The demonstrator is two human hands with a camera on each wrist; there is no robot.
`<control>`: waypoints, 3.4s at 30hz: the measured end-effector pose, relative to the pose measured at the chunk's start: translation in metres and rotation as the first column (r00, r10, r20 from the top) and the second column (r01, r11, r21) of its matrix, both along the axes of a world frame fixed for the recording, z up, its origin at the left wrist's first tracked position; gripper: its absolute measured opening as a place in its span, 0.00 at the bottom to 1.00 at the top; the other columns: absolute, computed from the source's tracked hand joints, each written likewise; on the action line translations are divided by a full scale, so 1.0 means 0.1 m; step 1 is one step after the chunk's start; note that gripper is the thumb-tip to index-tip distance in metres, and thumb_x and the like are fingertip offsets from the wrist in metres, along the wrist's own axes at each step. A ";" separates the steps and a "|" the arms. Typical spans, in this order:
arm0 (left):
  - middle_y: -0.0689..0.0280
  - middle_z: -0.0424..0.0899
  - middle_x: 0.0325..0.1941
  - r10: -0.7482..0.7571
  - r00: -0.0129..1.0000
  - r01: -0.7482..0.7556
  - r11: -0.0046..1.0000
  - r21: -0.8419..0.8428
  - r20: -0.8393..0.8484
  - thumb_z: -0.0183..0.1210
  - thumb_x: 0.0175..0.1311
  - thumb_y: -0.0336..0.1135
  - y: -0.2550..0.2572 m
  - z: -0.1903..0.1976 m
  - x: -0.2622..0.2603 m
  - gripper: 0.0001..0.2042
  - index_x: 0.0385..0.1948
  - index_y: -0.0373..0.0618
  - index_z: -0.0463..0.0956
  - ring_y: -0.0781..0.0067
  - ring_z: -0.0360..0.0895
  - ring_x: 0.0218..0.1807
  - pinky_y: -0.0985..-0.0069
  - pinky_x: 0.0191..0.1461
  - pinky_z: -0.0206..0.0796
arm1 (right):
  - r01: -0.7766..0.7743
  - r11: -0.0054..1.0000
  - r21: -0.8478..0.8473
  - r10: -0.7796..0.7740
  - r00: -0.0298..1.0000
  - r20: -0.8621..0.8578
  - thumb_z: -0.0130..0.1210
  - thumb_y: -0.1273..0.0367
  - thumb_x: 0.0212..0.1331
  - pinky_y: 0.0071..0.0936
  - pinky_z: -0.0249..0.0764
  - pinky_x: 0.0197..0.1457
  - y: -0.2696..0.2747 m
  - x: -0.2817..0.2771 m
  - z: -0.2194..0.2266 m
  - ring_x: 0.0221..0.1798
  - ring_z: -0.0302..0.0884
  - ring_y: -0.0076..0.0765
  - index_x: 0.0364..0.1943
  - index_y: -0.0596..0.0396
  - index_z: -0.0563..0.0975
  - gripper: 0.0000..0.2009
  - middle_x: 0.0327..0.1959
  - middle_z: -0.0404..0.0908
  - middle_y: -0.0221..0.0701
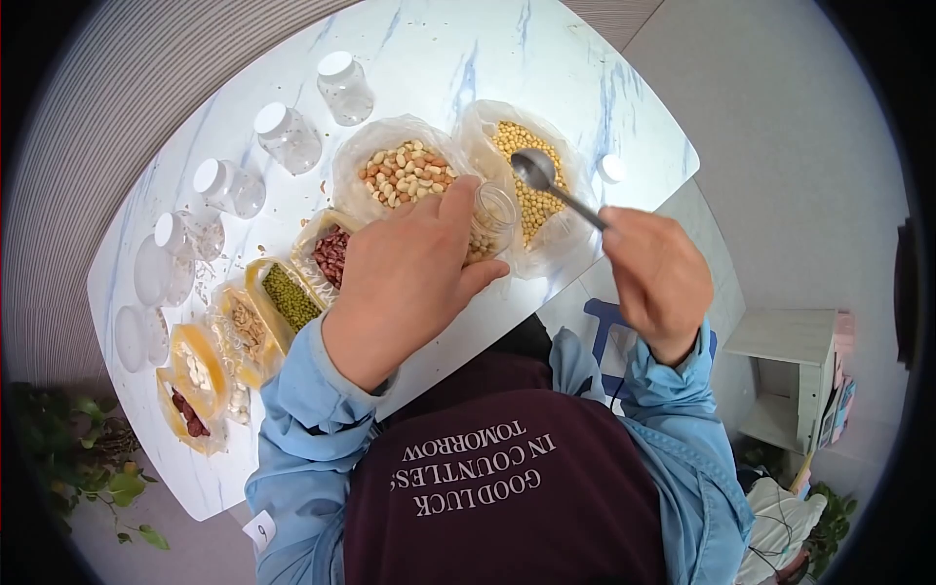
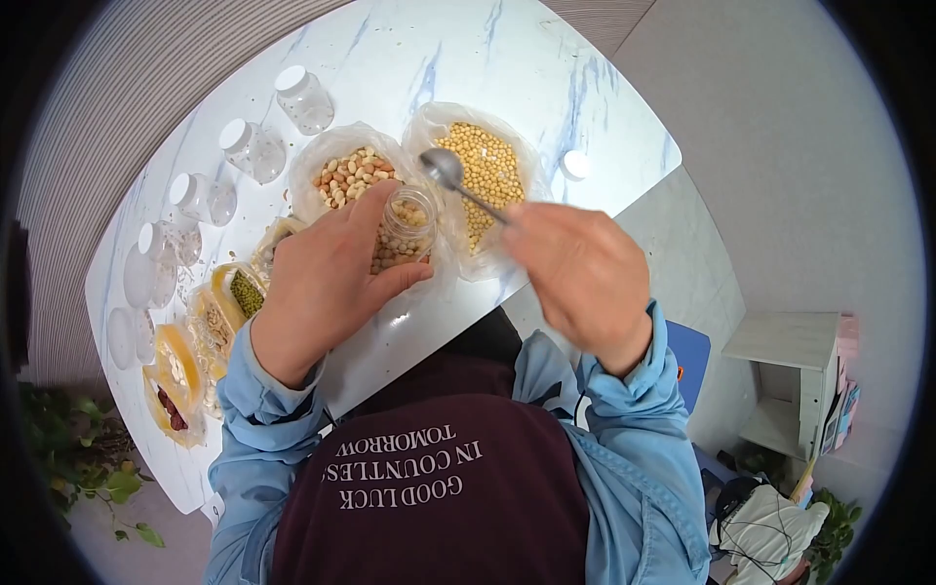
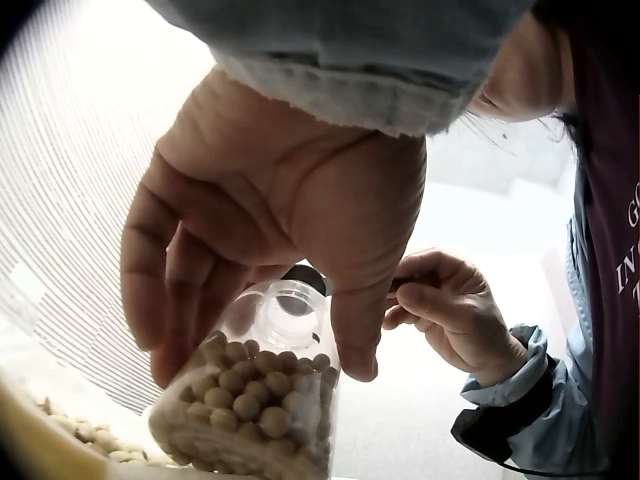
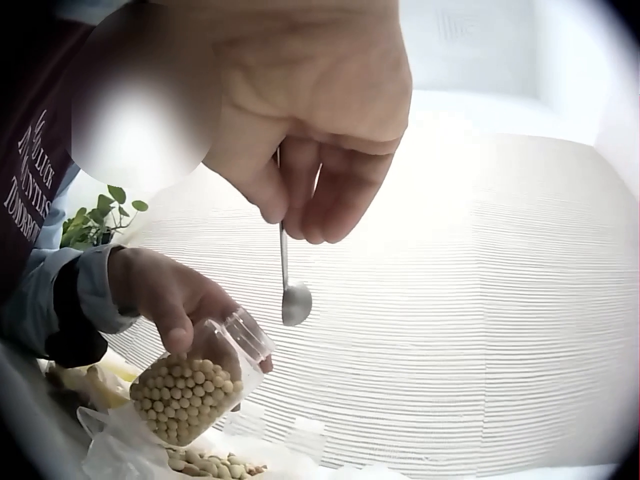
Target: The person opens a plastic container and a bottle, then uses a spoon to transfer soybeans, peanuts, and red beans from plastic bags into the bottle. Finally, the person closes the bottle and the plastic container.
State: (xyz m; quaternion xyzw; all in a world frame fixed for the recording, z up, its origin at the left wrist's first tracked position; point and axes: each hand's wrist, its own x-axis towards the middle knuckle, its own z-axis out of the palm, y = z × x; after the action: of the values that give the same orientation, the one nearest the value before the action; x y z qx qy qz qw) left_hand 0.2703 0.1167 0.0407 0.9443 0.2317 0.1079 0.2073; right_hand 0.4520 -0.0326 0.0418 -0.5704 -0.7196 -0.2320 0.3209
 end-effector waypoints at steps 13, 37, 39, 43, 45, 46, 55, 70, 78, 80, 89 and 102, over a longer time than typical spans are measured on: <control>0.55 0.81 0.41 -0.011 1.000 0.011 1.000 -0.003 0.011 0.64 0.50 0.50 0.00 0.00 0.00 0.33 0.56 0.42 0.65 0.54 0.80 0.42 0.66 0.40 0.71 | 0.343 0.913 -0.222 -0.370 0.925 -0.088 0.58 0.78 0.49 0.29 0.75 0.36 0.20 0.45 -0.78 0.34 0.78 0.39 0.36 0.56 0.79 0.09 0.30 0.81 0.35; 0.54 0.81 0.43 -0.003 1.000 0.003 1.000 -0.019 -0.025 0.65 0.50 0.50 0.01 -0.02 0.00 0.34 0.56 0.41 0.65 0.54 0.79 0.43 0.65 0.42 0.71 | 0.035 0.978 -0.204 -0.206 0.271 -0.940 0.58 0.76 0.56 0.16 0.73 0.39 0.11 0.39 -0.64 0.36 0.78 0.23 0.43 0.63 0.79 0.10 0.34 0.82 0.33; 0.54 0.81 0.43 -0.004 1.000 0.004 1.000 -0.012 -0.017 0.65 0.50 0.50 0.01 -0.03 0.00 0.34 0.56 0.41 0.65 0.54 0.79 0.43 0.66 0.42 0.71 | 0.010 0.986 -0.164 -0.160 0.296 -0.942 0.59 0.76 0.56 0.17 0.74 0.40 0.08 0.30 -0.51 0.37 0.79 0.23 0.43 0.64 0.78 0.11 0.34 0.82 0.34; 0.54 0.81 0.44 0.002 1.000 -0.003 1.000 -0.016 -0.029 0.65 0.50 0.50 0.01 -0.03 0.01 0.33 0.56 0.41 0.65 0.55 0.79 0.44 0.66 0.42 0.71 | -0.024 0.986 -0.167 -0.140 0.433 -0.891 0.59 0.75 0.56 0.18 0.74 0.39 -0.01 0.15 -0.31 0.38 0.79 0.24 0.41 0.63 0.79 0.10 0.35 0.82 0.33; 0.54 0.81 0.43 0.002 1.000 -0.002 1.000 -0.020 -0.026 0.65 0.50 0.49 0.00 -0.02 0.01 0.33 0.56 0.41 0.65 0.54 0.79 0.44 0.66 0.42 0.71 | -0.032 0.985 -0.169 -0.127 0.529 -0.839 0.60 0.76 0.55 0.19 0.74 0.38 -0.04 0.08 -0.23 0.37 0.79 0.26 0.40 0.63 0.80 0.09 0.34 0.83 0.34; 0.54 0.81 0.43 0.002 1.000 -0.002 1.000 -0.021 -0.023 0.65 0.50 0.49 0.00 -0.02 0.01 0.33 0.56 0.41 0.65 0.54 0.79 0.44 0.66 0.42 0.71 | -0.038 0.984 -0.174 -0.113 0.620 -0.776 0.60 0.76 0.54 0.19 0.74 0.38 -0.05 0.05 -0.19 0.37 0.80 0.27 0.40 0.62 0.80 0.09 0.34 0.83 0.35; 0.52 0.80 0.42 0.014 1.000 -0.016 0.995 -0.094 -0.019 0.65 0.51 0.49 0.00 0.01 0.01 0.33 0.55 0.40 0.65 0.52 0.79 0.44 0.64 0.43 0.71 | -0.116 0.990 -0.076 0.112 0.992 -0.050 0.60 0.81 0.36 0.26 0.77 0.37 0.01 -0.07 0.01 0.39 0.81 0.40 0.34 0.61 0.81 0.15 0.36 0.83 0.39; 0.58 0.71 0.55 0.142 0.793 0.211 0.848 -0.486 0.592 0.66 0.52 0.26 0.06 0.06 -0.06 0.35 0.63 0.42 0.57 0.67 0.70 0.56 0.70 0.58 0.66 | 0.235 0.939 -0.250 -0.305 0.905 -0.295 0.58 0.78 0.52 0.24 0.74 0.36 0.36 0.43 -0.76 0.32 0.80 0.34 0.38 0.55 0.81 0.09 0.32 0.82 0.34; 0.56 0.65 0.59 0.301 0.685 0.391 0.616 -0.684 0.663 0.61 0.53 0.20 0.03 0.18 -0.07 0.35 0.65 0.42 0.54 0.65 0.67 0.59 0.69 0.60 0.66 | 0.080 0.949 -0.306 -0.178 0.935 -0.307 0.58 0.76 0.52 0.25 0.76 0.39 0.45 0.38 -0.82 0.38 0.81 0.33 0.38 0.53 0.81 0.09 0.34 0.83 0.32; 0.56 0.64 0.59 0.314 0.676 0.402 0.601 -0.691 0.666 0.61 0.53 0.19 0.03 0.18 -0.07 0.35 0.65 0.41 0.54 0.65 0.67 0.60 0.69 0.60 0.66 | 0.042 0.924 -0.381 -0.225 0.864 -0.450 0.58 0.76 0.53 0.23 0.75 0.39 0.42 0.33 -0.81 0.36 0.81 0.30 0.39 0.54 0.81 0.09 0.33 0.83 0.32; 0.60 0.68 0.58 0.193 0.795 0.256 0.754 -0.606 0.575 0.62 0.53 0.21 0.06 0.10 -0.09 0.35 0.64 0.42 0.55 0.69 0.67 0.60 0.72 0.60 0.65 | -0.029 0.935 -0.353 -0.327 0.315 -0.891 0.57 0.74 0.57 0.15 0.71 0.37 0.31 0.52 -0.91 0.32 0.76 0.18 0.40 0.60 0.80 0.08 0.29 0.82 0.27; 0.53 0.70 0.50 -0.057 0.900 0.184 0.948 -0.259 0.432 0.63 0.52 0.30 0.08 -0.06 0.00 0.31 0.60 0.40 0.61 0.56 0.68 0.52 0.67 0.56 0.61 | 0.030 0.997 -0.075 -0.080 0.529 -0.845 0.52 0.74 0.62 0.22 0.73 0.46 0.04 0.32 -0.35 0.42 0.79 0.28 0.43 0.66 0.78 0.10 0.37 0.82 0.37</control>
State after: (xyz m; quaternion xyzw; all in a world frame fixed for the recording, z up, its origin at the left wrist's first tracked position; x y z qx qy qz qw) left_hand 0.2706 0.1250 0.0346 0.8702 0.1357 0.2593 0.3964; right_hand 0.4844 -0.0285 0.0073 -0.6418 -0.4614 0.0819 0.6071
